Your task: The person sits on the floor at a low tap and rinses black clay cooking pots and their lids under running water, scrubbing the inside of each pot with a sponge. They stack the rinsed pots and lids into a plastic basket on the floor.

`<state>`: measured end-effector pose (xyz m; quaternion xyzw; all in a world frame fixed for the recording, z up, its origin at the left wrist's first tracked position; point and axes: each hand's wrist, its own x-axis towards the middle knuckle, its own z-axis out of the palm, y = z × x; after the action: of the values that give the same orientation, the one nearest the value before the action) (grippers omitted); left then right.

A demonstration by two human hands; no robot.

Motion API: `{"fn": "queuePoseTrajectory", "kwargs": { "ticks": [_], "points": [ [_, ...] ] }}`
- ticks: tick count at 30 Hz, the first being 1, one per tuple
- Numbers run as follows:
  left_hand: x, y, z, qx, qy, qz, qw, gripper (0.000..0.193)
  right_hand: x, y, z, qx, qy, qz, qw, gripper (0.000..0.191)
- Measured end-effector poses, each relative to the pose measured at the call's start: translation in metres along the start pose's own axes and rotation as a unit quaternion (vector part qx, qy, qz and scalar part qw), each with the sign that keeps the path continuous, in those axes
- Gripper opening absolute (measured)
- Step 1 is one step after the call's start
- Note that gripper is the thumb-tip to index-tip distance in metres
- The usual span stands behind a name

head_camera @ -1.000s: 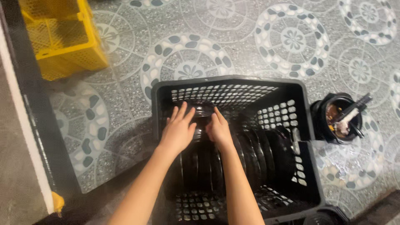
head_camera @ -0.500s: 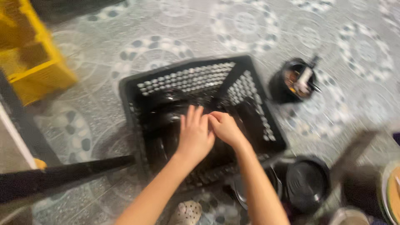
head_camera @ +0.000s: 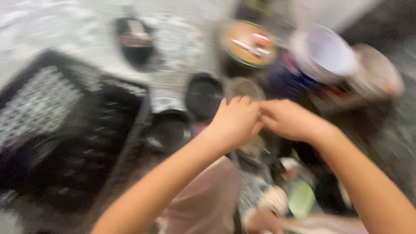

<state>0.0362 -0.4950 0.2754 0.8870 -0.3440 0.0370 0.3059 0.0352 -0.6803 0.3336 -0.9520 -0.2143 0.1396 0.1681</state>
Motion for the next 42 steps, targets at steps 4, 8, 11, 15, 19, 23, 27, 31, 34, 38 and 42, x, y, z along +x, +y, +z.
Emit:
{"fn": "queuePoseTrajectory", "kwargs": {
  "ticks": [4,8,11,15,19,23,27,31,34,38,42],
  "points": [
    [0.039,0.115,0.030,-0.002,-0.083,0.126,0.988,0.046,-0.145,0.030,-0.034,-0.016,0.022,0.203,0.979,0.033],
    [0.061,0.193,0.058,-0.028,-0.200,0.189,0.961,0.032,-0.250,0.053,-0.037,-0.035,0.030,0.304,0.951,0.038],
    [0.065,0.239,0.084,0.002,-0.255,0.231,0.939,0.028,-0.319,0.065,-0.018,-0.053,0.059,0.356,0.931,0.042],
    [0.062,0.293,0.121,0.036,-0.246,0.296,0.922,0.034,-0.388,0.078,0.014,-0.012,0.114,0.429,0.896,0.046],
    [0.047,0.338,0.159,0.080,-0.277,0.321,0.902,0.036,-0.455,0.110,0.038,-0.001,0.123,0.496,0.859,0.043],
    [0.037,0.355,0.209,0.085,-0.325,0.287,0.897,0.041,-0.521,0.179,0.092,0.055,0.112,0.589,0.799,0.037],
    [0.028,0.367,0.284,0.073,-0.351,0.318,0.877,0.039,-0.585,0.250,0.192,0.139,0.045,0.641,0.753,0.036],
    [0.016,0.392,0.363,0.111,-0.402,0.348,0.840,0.033,-0.630,0.285,0.304,0.181,0.117,0.653,0.726,0.036],
    [0.014,0.402,0.413,0.118,-0.439,0.374,0.809,0.034,-0.640,0.285,0.375,0.234,0.195,0.689,0.658,0.040],
    [0.003,0.417,0.482,0.117,-0.513,0.320,0.788,0.034,-0.625,0.281,0.438,0.200,0.231,0.716,0.628,0.053],
    [-0.016,0.422,0.535,0.108,-0.529,0.328,0.775,0.039,-0.595,0.274,0.468,0.146,0.199,0.758,0.604,0.049]
  ]
}}
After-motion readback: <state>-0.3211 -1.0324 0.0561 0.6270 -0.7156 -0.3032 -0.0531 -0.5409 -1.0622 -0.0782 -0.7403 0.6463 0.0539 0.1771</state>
